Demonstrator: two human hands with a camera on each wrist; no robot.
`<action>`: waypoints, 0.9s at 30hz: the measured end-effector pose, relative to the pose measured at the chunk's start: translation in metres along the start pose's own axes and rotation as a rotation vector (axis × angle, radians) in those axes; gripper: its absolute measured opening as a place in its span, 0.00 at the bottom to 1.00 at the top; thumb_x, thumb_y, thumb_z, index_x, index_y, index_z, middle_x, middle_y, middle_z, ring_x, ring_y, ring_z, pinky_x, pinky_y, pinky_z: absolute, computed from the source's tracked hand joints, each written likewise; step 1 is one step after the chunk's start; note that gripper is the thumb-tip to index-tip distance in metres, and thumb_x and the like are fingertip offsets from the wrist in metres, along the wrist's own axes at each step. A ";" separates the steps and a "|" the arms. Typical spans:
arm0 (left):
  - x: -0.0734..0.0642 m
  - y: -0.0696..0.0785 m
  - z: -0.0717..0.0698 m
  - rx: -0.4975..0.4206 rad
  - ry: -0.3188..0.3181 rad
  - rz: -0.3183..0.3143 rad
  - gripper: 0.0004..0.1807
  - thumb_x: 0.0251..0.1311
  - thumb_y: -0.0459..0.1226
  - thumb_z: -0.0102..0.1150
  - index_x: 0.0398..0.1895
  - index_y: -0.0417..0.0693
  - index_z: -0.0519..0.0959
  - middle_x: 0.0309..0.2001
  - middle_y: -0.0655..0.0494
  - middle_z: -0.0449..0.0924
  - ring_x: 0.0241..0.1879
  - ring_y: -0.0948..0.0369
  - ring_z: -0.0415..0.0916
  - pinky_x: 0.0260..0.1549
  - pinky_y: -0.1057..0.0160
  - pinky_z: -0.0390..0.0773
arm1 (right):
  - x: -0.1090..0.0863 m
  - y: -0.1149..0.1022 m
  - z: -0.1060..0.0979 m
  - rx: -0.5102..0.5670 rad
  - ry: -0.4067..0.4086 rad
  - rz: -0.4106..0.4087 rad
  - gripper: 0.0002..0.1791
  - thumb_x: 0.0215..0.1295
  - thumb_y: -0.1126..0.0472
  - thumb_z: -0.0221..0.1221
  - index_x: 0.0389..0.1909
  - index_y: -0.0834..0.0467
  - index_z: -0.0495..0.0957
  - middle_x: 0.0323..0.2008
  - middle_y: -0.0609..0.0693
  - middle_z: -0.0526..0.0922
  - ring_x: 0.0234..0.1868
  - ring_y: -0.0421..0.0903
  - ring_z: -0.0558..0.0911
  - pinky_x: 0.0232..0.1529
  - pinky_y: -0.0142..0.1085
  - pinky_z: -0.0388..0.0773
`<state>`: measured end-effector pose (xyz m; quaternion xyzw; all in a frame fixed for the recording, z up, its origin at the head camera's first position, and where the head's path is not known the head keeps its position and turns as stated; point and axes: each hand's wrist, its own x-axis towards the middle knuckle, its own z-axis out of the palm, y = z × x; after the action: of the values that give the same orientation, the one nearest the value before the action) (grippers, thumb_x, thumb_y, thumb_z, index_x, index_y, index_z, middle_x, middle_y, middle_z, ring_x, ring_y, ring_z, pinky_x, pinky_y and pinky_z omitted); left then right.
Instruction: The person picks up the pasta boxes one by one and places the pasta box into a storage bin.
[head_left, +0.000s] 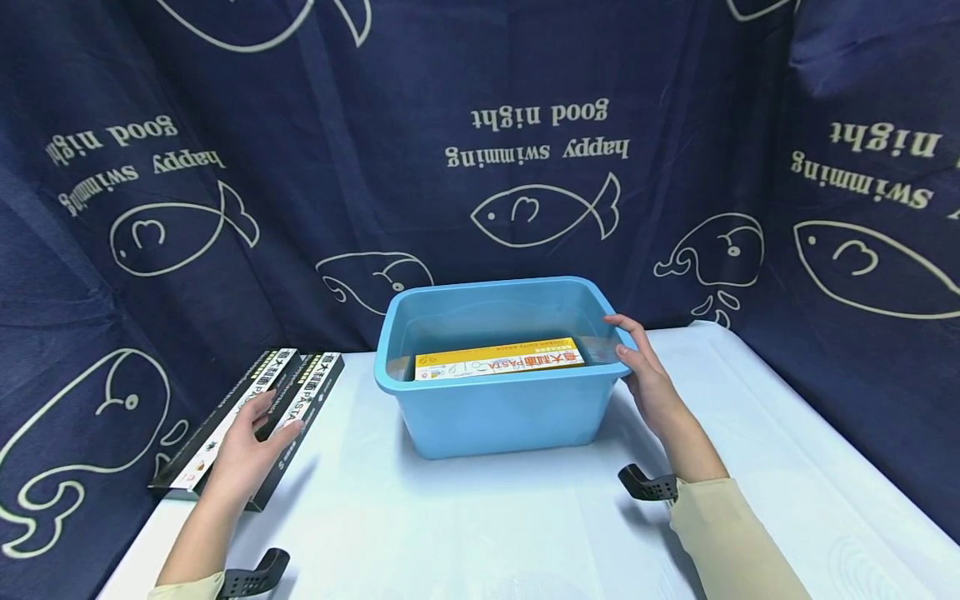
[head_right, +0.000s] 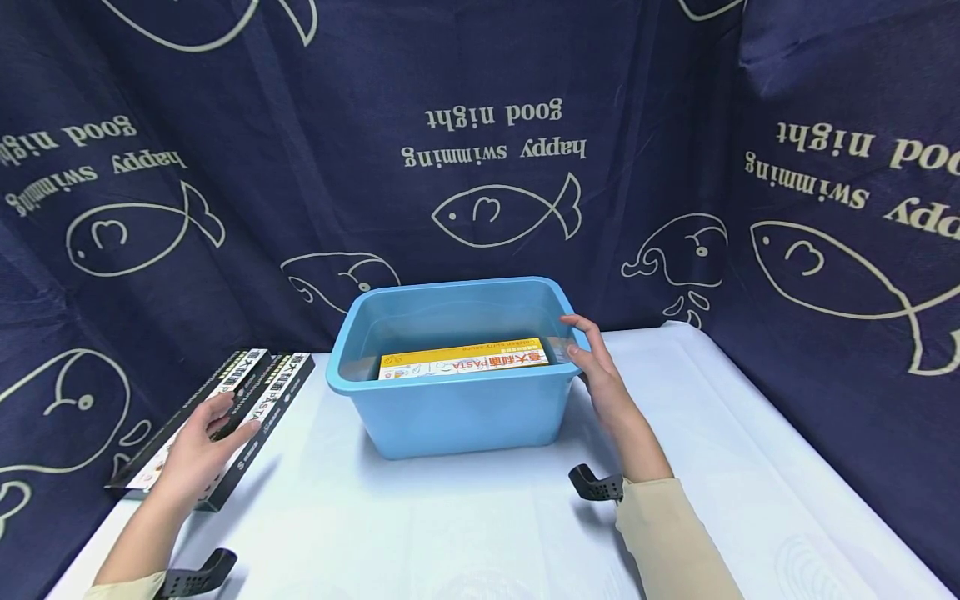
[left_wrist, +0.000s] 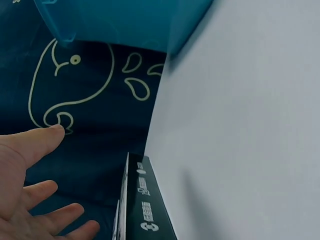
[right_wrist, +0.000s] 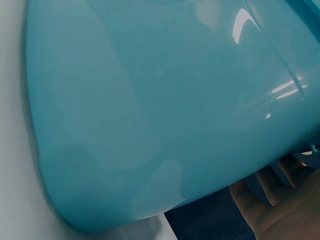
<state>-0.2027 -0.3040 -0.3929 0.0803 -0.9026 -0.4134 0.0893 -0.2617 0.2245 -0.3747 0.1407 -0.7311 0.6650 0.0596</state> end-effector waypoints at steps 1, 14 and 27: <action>0.000 -0.002 0.000 0.007 -0.001 -0.001 0.49 0.66 0.51 0.61 0.79 0.41 0.46 0.77 0.32 0.49 0.74 0.33 0.51 0.68 0.33 0.57 | 0.000 0.000 0.000 0.001 0.000 0.000 0.30 0.71 0.52 0.42 0.73 0.43 0.55 0.81 0.51 0.38 0.80 0.63 0.41 0.71 0.73 0.37; -0.005 -0.022 -0.007 0.052 0.034 -0.087 0.50 0.64 0.49 0.63 0.79 0.39 0.46 0.75 0.30 0.52 0.73 0.34 0.53 0.67 0.36 0.60 | 0.000 0.000 0.000 0.015 0.000 -0.004 0.30 0.70 0.52 0.42 0.73 0.43 0.55 0.81 0.51 0.38 0.80 0.63 0.41 0.71 0.72 0.37; -0.011 -0.037 -0.013 0.107 0.031 -0.152 0.51 0.61 0.48 0.65 0.77 0.35 0.49 0.72 0.27 0.57 0.69 0.34 0.60 0.65 0.37 0.63 | 0.000 0.000 0.001 0.026 0.002 -0.002 0.30 0.70 0.52 0.42 0.73 0.43 0.55 0.81 0.52 0.37 0.80 0.64 0.40 0.72 0.72 0.35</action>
<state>-0.1862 -0.3348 -0.4143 0.1597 -0.9133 -0.3686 0.0673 -0.2619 0.2237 -0.3746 0.1416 -0.7222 0.6745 0.0589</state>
